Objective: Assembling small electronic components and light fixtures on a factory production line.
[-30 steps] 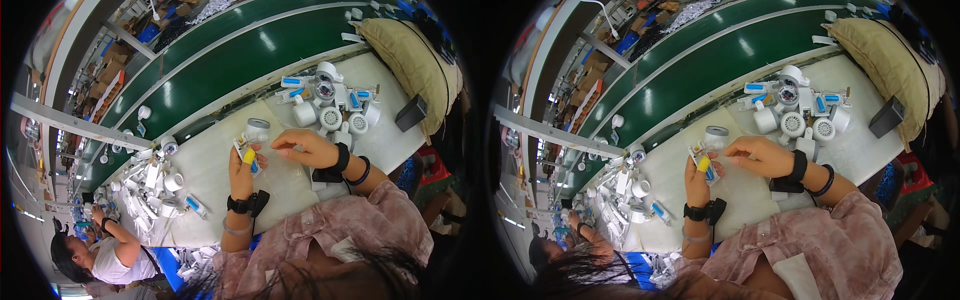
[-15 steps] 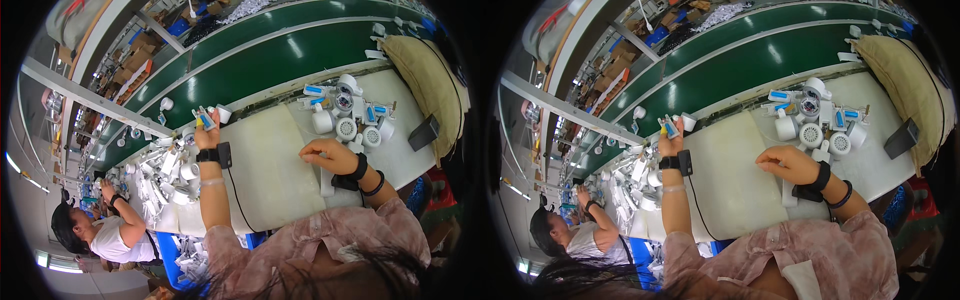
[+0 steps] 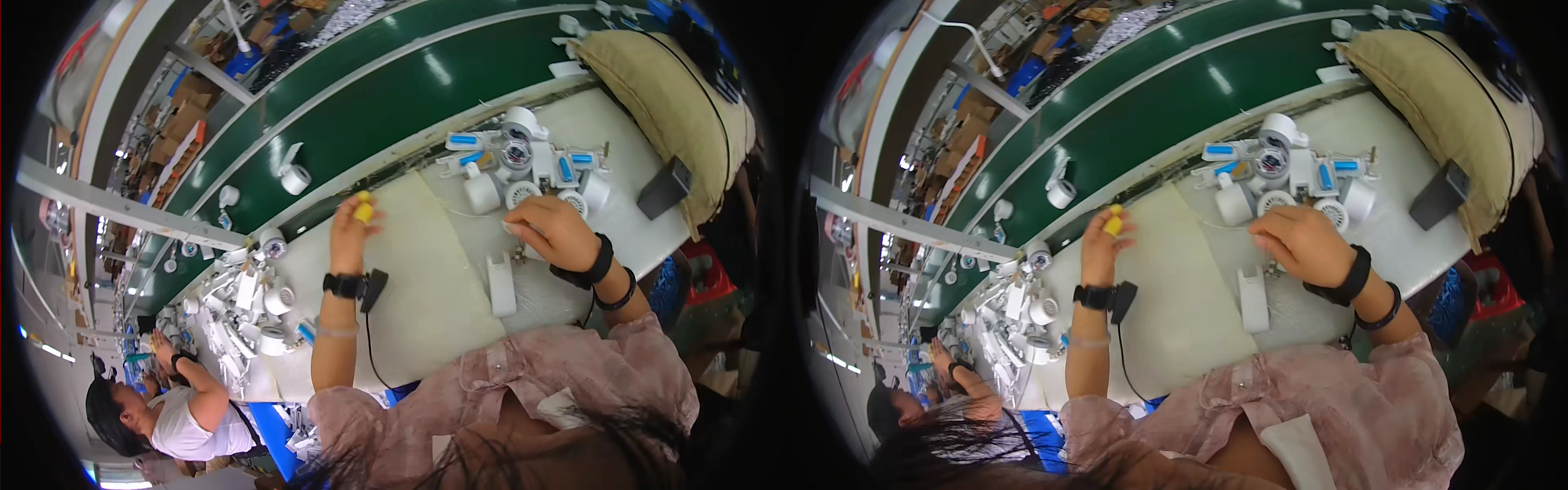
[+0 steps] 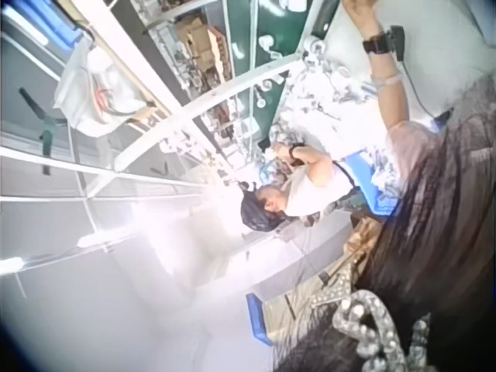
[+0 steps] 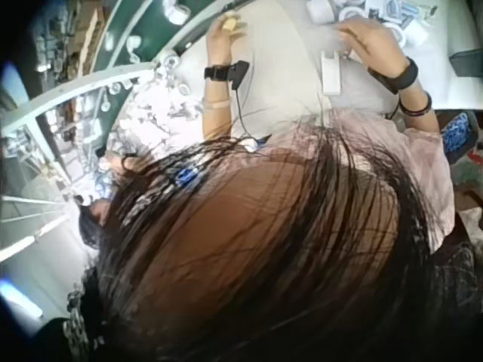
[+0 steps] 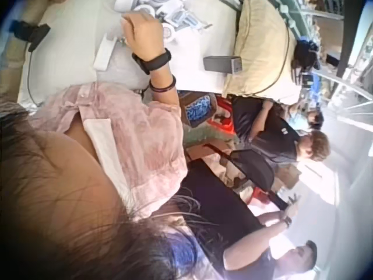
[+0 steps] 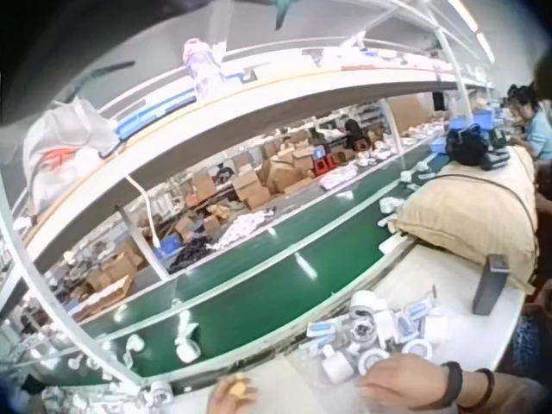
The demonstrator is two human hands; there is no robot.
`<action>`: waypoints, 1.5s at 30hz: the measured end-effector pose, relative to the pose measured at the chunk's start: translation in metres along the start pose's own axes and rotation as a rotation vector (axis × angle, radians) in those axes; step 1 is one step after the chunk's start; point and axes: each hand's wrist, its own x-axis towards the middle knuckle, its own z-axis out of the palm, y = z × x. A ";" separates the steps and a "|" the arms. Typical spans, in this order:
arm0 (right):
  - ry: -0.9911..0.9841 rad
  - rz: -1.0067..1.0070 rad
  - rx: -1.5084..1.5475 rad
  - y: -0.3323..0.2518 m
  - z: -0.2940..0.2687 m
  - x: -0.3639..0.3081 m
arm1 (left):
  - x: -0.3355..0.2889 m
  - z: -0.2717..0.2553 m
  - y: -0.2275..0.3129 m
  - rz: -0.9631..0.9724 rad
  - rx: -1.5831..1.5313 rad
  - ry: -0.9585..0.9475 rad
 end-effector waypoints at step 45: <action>0.272 -0.326 0.100 -0.033 0.082 0.033 | -0.097 0.067 0.003 -0.221 -0.628 -0.198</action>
